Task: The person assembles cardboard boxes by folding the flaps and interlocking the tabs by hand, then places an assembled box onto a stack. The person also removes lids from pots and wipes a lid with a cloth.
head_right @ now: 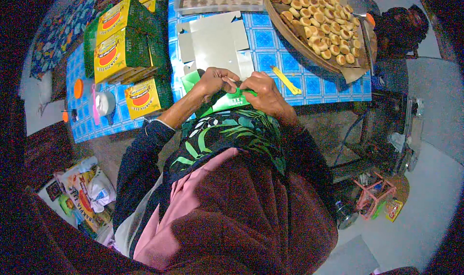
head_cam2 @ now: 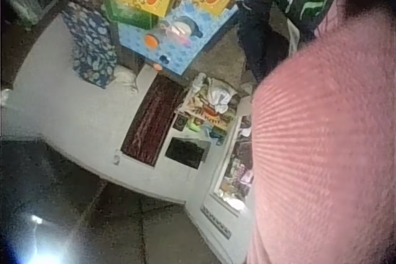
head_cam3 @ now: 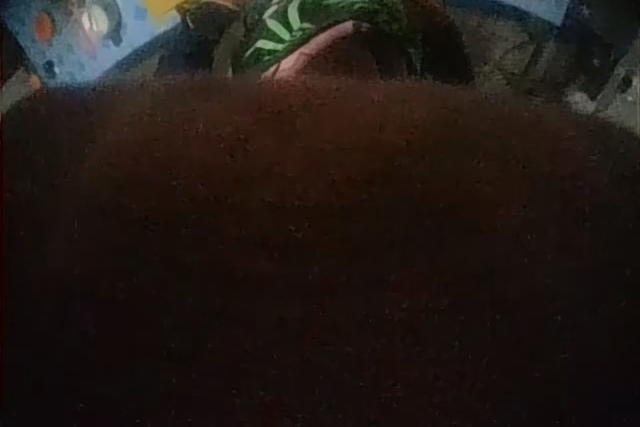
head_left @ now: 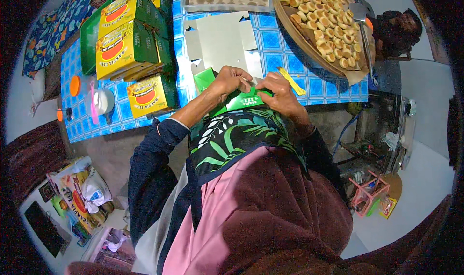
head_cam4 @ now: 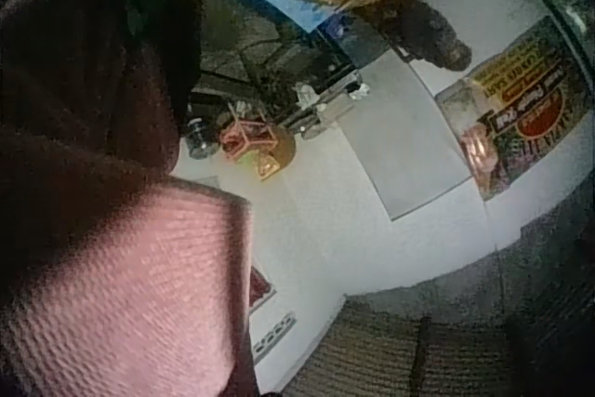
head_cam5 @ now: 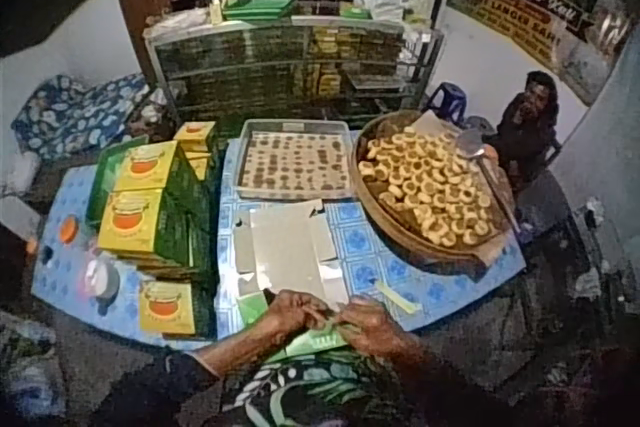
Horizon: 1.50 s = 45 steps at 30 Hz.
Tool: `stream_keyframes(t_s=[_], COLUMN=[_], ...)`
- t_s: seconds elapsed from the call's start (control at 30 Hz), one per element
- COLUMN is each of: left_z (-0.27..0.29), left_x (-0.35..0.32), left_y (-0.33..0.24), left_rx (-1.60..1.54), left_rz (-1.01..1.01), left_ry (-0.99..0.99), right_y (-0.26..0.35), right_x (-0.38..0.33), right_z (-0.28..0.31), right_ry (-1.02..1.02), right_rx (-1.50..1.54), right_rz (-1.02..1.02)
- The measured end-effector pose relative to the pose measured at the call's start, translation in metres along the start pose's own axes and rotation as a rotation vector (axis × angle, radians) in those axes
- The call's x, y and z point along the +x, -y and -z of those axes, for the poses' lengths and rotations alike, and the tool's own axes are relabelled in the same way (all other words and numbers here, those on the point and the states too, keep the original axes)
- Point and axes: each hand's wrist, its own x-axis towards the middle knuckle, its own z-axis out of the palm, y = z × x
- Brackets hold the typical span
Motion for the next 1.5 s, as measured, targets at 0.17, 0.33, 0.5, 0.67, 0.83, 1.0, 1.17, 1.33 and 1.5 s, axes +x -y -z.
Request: stream_keyframes(t_s=[0.17, 0.33, 0.5, 0.67, 0.83, 1.0, 1.17, 1.33, 1.5], left_z=[-0.003, 0.001, -0.001, 0.000, -0.007, -0.007, 0.012, 0.042, 0.068], left_x=[-0.001, -0.010, -0.012, -0.016, -0.032, -0.066, -0.083, -0.075, -0.083], left_y=[-0.002, -0.003, 0.001, -0.004, -0.010, -0.025, -0.040, -0.012, 0.051], left_rx=[-0.077, -0.103, -0.068, -0.118, 0.051, 0.519, 0.672, 0.805, 0.999], left_rz=[0.026, 0.080, 0.051, 0.063, -0.105, -0.432, -0.646, -0.752, -0.710], left_ry=[-0.008, 0.006, 0.050, 0.077, 0.263, 0.318, 0.406, 0.131, -0.064], right_y=[0.000, -0.005, 0.001, -0.002, -0.004, 0.001, -0.057, -0.066, -0.070], right_x=[-0.002, -0.011, -0.003, -0.006, -0.007, -0.014, -0.047, -0.049, -0.048], right_z=[-0.003, -0.013, -0.003, -0.012, -0.008, 0.021, 0.016, -0.011, -0.035], right_ry=[0.010, 0.030, -0.018, 0.087, 0.247, -0.054, -0.188, 0.017, 0.054], right_rx=[-0.012, -0.027, 0.031, 0.225, 0.622, 0.668, 0.422, 0.096, -0.141], right_rz=[0.057, 0.081, 0.064, -0.207, -0.543, -0.432, -0.568, -0.264, -0.072])
